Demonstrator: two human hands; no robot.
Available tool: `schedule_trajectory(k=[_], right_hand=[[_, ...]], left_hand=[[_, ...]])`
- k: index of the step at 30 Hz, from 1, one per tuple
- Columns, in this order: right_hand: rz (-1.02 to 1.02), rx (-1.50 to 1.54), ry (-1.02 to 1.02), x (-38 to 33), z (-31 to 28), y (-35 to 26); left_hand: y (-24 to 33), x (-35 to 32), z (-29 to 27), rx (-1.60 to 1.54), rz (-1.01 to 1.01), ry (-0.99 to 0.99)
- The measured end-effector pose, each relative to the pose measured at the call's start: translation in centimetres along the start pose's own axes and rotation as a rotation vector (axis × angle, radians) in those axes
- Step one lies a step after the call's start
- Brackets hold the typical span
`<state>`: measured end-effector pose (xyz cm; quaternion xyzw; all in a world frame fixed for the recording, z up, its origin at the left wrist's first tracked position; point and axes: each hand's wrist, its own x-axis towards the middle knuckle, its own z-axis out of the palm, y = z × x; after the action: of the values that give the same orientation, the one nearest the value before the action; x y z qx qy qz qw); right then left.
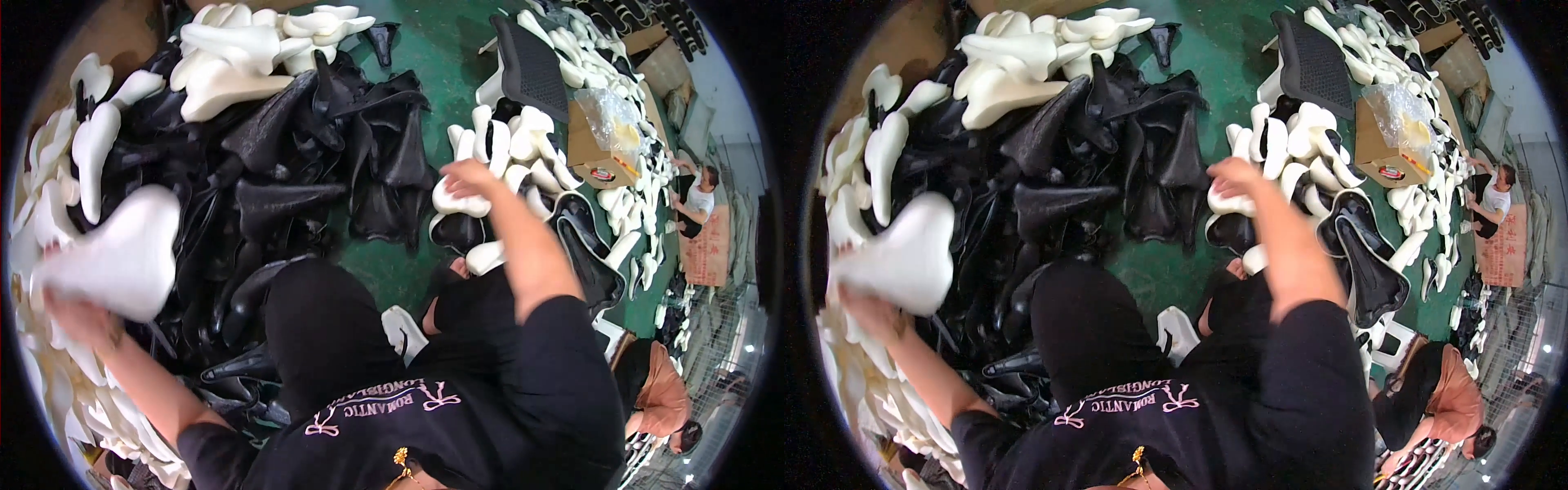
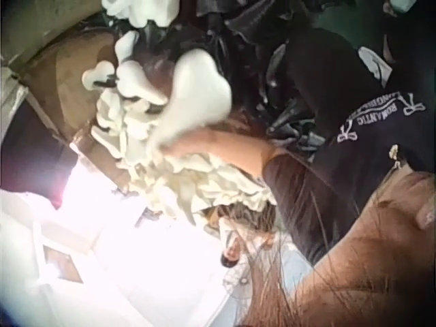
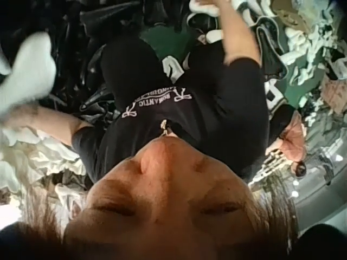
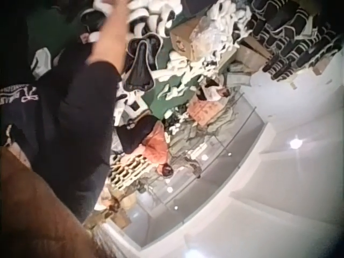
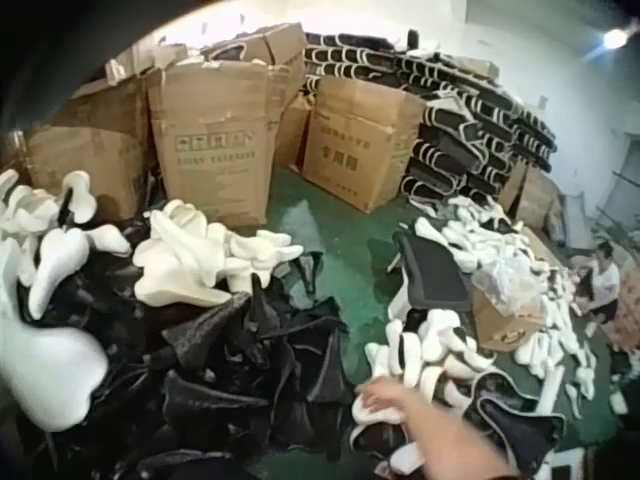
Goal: Assembling bicycle saddles by fitting foam pads into plastic bases.
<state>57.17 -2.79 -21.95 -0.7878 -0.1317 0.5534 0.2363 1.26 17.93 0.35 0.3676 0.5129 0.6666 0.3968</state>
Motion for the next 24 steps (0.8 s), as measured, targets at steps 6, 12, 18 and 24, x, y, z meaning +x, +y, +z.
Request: schedule_trajectory(k=[6, 12, 18, 24], right_hand=[[0.253, 0.998, 0.298, 13.8, 13.0, 8.4], [0.029, 1.691, 0.235, 14.3, 9.3, 5.8], [-0.151, 1.489, 0.205, 6.6, 10.0, 3.1], [-0.387, 1.579, 0.200, -9.2, 11.2, -2.1]], left_hand=[[-3.1, -3.7, -11.3, 0.088, -0.246, -0.112], [-8.4, -10.7, -8.4, -0.146, -0.735, -0.118], [-3.0, -17.0, -1.3, -0.098, -0.538, -0.245], [-1.6, -16.8, 0.0, 0.599, 0.011, -0.594]])
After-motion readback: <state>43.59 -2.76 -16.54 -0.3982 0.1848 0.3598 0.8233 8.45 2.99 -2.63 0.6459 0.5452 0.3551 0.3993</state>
